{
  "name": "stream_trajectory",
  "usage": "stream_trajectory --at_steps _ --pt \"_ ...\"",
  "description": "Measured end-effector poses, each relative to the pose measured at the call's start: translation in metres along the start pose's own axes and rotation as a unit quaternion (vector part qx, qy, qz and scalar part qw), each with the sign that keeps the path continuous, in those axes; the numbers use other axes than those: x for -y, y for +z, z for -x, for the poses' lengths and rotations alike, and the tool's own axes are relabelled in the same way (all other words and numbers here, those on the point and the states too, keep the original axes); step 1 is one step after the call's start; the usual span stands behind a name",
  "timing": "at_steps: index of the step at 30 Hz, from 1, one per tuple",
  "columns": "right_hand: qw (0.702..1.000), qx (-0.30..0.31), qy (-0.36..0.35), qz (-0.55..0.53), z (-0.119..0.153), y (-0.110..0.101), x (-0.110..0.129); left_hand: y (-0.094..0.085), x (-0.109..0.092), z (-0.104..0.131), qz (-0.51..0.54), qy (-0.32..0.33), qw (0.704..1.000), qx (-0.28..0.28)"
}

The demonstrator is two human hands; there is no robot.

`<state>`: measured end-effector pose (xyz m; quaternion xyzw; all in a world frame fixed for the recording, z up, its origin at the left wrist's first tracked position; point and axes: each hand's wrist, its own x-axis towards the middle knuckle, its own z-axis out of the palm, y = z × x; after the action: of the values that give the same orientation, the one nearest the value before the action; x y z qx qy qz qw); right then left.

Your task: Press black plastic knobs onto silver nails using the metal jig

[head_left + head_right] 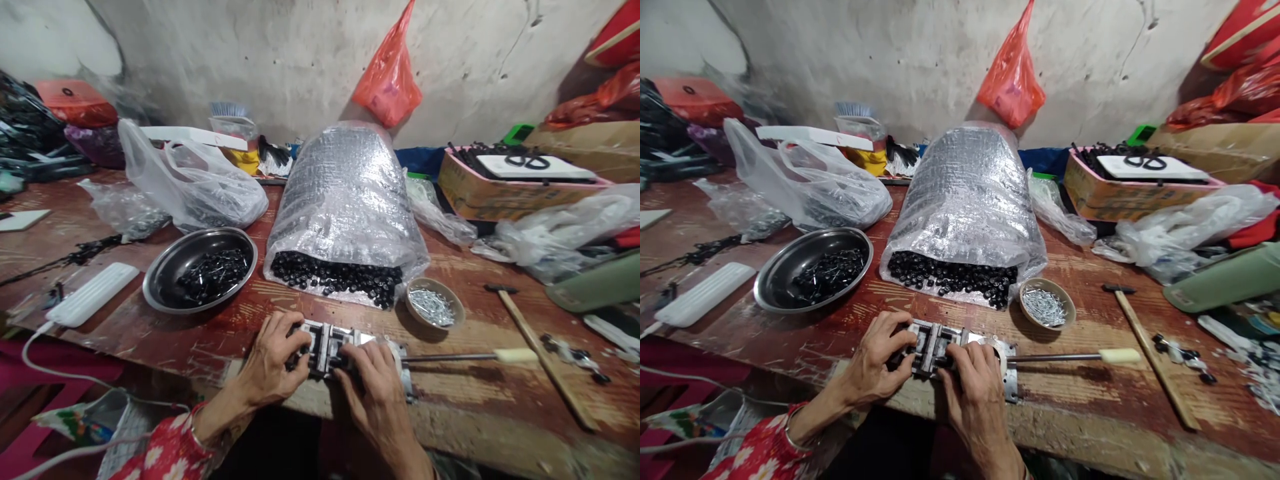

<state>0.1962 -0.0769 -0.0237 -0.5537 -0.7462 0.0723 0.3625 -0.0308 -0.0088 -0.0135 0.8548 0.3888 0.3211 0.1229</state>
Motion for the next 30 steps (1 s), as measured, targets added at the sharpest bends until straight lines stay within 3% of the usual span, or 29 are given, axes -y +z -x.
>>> stream_trajectory --at_steps 7,17,21,30 --pt "1.0 -0.001 0.007 -0.028 -0.001 -0.004 -0.001 0.002 0.002 -0.001 0.021 0.014 0.999 -0.023" --pt "1.0 -0.007 0.002 -0.004 0.0 0.001 -0.001 -0.008 0.005 0.0 0.003 0.017 1.0 0.018" --pt "1.0 -0.01 0.013 -0.008 -0.002 0.001 0.003 -0.004 0.003 0.0 0.017 0.031 0.999 -0.005" --pt "0.994 -0.048 0.044 -0.084 -0.002 -0.006 0.002 -0.003 0.001 -0.002 -0.03 0.055 0.998 -0.009"
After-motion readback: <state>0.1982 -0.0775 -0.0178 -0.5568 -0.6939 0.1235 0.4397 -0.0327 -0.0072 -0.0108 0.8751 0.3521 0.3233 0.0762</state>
